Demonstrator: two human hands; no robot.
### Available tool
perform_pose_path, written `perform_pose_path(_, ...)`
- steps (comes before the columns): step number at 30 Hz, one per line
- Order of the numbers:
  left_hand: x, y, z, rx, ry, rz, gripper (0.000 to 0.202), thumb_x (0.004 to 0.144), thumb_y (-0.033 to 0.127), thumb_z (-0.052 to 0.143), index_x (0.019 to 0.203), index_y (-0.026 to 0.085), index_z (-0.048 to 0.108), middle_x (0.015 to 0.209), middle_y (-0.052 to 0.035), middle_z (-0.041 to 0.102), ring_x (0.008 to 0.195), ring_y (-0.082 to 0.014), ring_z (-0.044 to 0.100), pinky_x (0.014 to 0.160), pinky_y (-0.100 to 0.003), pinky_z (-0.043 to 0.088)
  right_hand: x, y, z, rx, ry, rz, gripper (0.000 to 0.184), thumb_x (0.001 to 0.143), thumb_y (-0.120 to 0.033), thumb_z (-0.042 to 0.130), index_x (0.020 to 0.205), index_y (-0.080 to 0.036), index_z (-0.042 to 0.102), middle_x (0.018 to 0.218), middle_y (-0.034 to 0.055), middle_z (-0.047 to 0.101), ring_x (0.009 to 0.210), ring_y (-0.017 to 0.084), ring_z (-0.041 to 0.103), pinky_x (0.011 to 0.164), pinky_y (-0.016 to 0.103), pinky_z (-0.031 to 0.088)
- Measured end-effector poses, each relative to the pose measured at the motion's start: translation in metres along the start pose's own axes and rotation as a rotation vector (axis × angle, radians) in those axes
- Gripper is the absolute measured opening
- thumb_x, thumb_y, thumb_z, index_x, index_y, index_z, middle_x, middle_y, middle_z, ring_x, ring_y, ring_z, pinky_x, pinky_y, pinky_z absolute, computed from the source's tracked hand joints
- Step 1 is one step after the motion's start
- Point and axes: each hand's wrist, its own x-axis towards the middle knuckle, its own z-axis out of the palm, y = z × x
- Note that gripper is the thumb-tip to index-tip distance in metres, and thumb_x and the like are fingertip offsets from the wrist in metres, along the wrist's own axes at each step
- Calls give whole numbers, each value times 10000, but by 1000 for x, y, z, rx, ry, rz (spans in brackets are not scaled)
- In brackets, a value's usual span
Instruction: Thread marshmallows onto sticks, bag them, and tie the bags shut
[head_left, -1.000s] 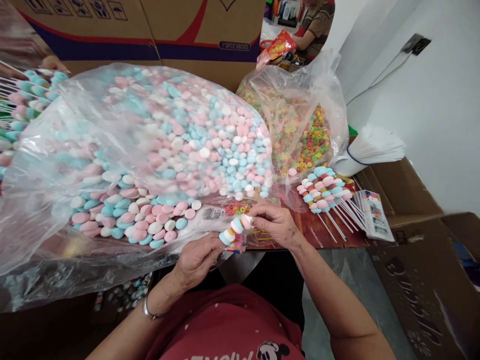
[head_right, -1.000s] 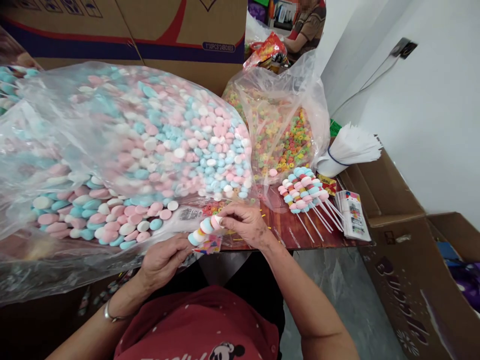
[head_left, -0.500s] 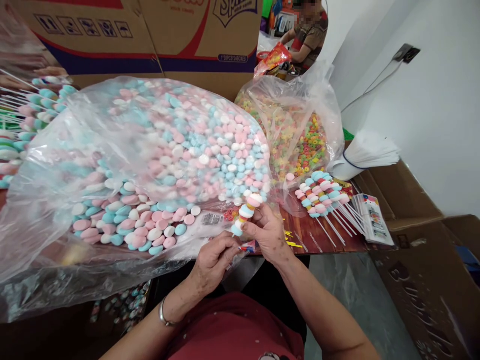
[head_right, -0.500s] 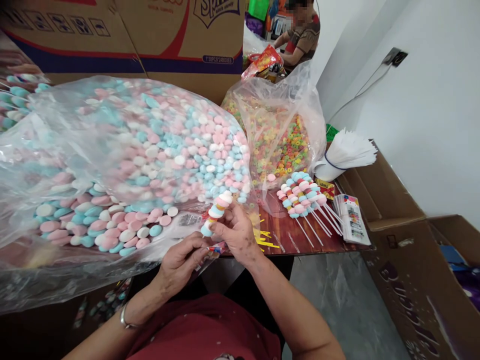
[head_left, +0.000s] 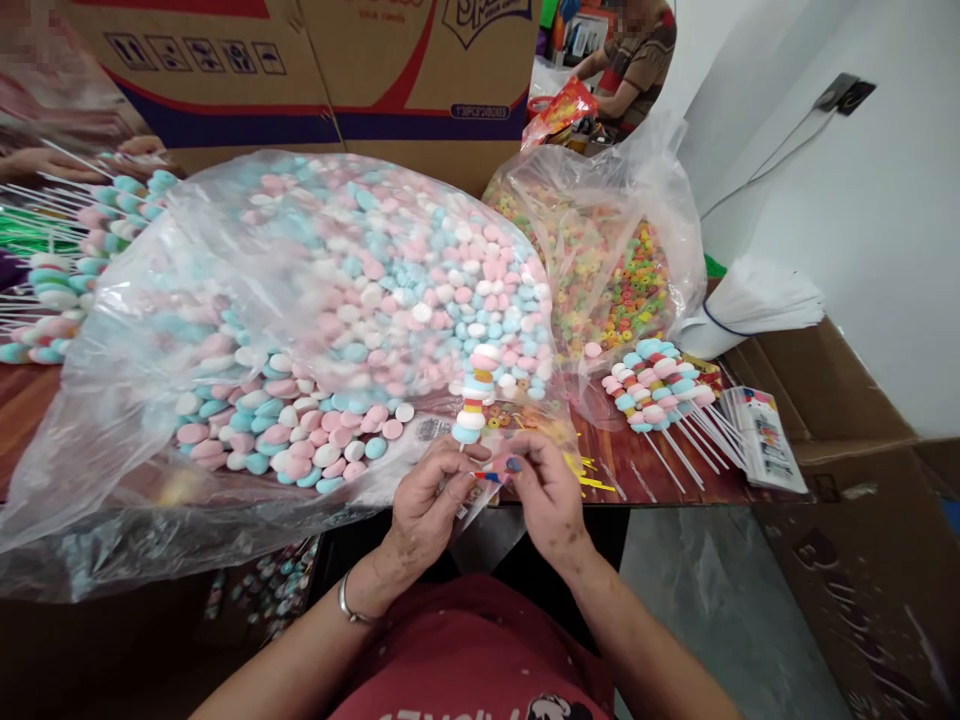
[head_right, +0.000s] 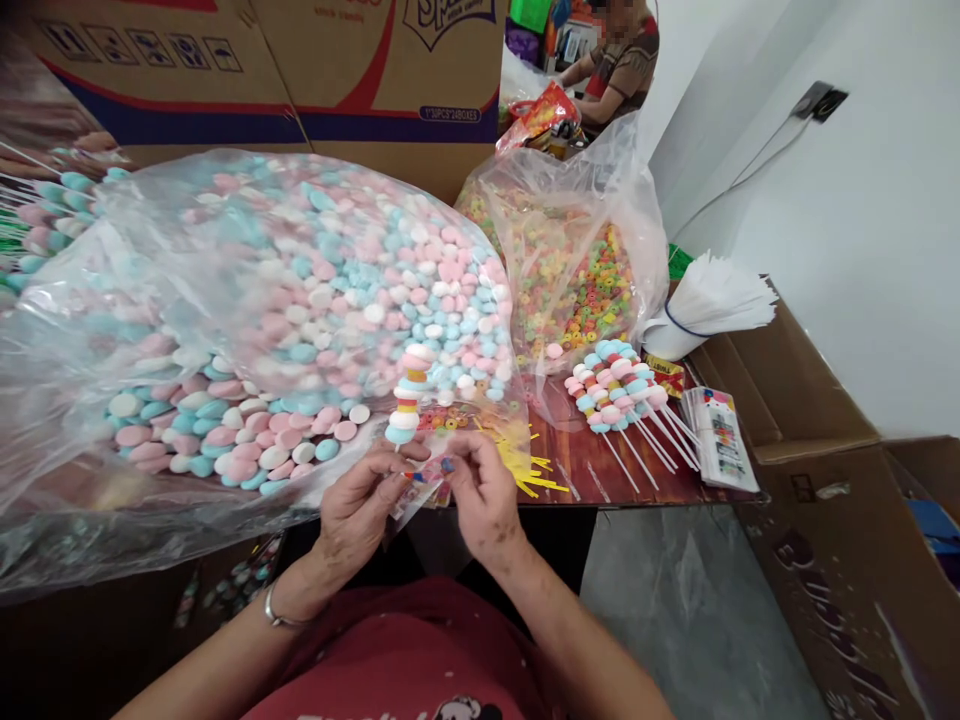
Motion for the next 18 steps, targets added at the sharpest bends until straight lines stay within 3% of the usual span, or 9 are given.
perform_pose_path(6,3,1,6,-162,25,-124,57,884,217,629,862,200,679,1057,-73,714,1004,-197,639,835,-310,516,-11,-2,20,-58,-225,-16,112,841,-295,595,845,-200,653,805,7,662,785,156,599,748,283,501)
perform_pose_path(10,1,2,11,-252,43,-237,78,861,266,665,832,194,674,1071,-82,714,1028,-214,642,834,-319,533,-5,-2,25,-3,-292,23,82,790,-261,589,748,-192,604,734,-6,606,699,138,542,689,277,476)
perform_pose_path(15,1,4,13,-265,55,-272,104,832,295,698,797,196,700,1033,-82,708,1021,-216,639,833,-321,544,-6,-2,29,74,-221,83,121,805,-254,542,696,-203,532,647,-19,529,640,125,492,620,264,435)
perform_pose_path(18,5,6,8,-242,134,-230,103,792,291,736,768,194,714,1071,-75,670,942,-187,638,742,-277,554,-7,-2,31,286,-125,177,69,827,-262,492,787,-218,528,543,-68,432,490,94,401,485,224,376)
